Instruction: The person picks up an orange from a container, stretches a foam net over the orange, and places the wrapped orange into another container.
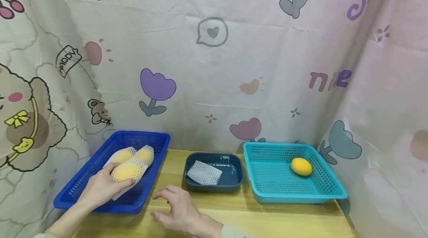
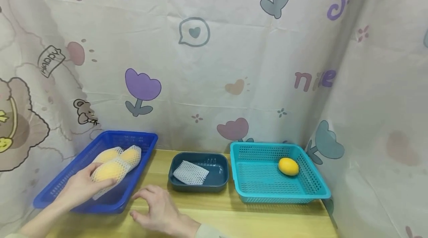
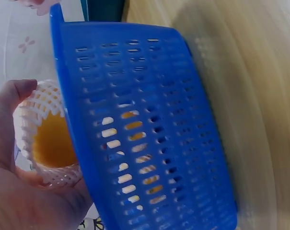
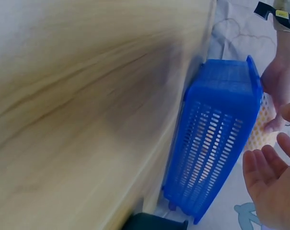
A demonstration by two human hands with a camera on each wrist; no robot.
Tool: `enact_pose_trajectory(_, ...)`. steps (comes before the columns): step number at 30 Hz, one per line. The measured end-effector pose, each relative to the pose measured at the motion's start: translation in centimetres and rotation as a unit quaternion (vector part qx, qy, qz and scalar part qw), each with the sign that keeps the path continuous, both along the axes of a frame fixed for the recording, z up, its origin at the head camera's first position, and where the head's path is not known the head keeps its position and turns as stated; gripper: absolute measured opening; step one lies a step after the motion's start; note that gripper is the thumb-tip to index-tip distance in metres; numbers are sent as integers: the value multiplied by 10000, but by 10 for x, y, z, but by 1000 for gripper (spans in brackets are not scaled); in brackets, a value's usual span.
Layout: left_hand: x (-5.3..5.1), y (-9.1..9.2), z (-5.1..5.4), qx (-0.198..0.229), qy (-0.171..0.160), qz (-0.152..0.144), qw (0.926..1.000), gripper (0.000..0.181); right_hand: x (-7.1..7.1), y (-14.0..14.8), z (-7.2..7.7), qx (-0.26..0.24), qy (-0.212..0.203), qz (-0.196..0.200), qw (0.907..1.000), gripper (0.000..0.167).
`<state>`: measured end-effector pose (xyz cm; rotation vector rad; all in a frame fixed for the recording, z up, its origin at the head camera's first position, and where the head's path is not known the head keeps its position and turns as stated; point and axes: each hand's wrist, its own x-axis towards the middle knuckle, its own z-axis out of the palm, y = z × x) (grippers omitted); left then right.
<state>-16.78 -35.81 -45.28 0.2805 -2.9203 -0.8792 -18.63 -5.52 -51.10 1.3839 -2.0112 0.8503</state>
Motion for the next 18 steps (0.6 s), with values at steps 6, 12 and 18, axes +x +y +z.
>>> enact_pose_trajectory(6,-5,-2,-7,-200,-324,-171,9991,115,4,-11,-3,332,204,129,9992,35)
enact_pose_trajectory(12,-14,7,-14,-221,-538,-269,9979,112,10,-20,-8,667,94,-14,9977,37)
enact_pose_trajectory(18,-21,18,-17,-254,-606,-236,9976,99,8,-26,-10,751,364,-244,9962,31)
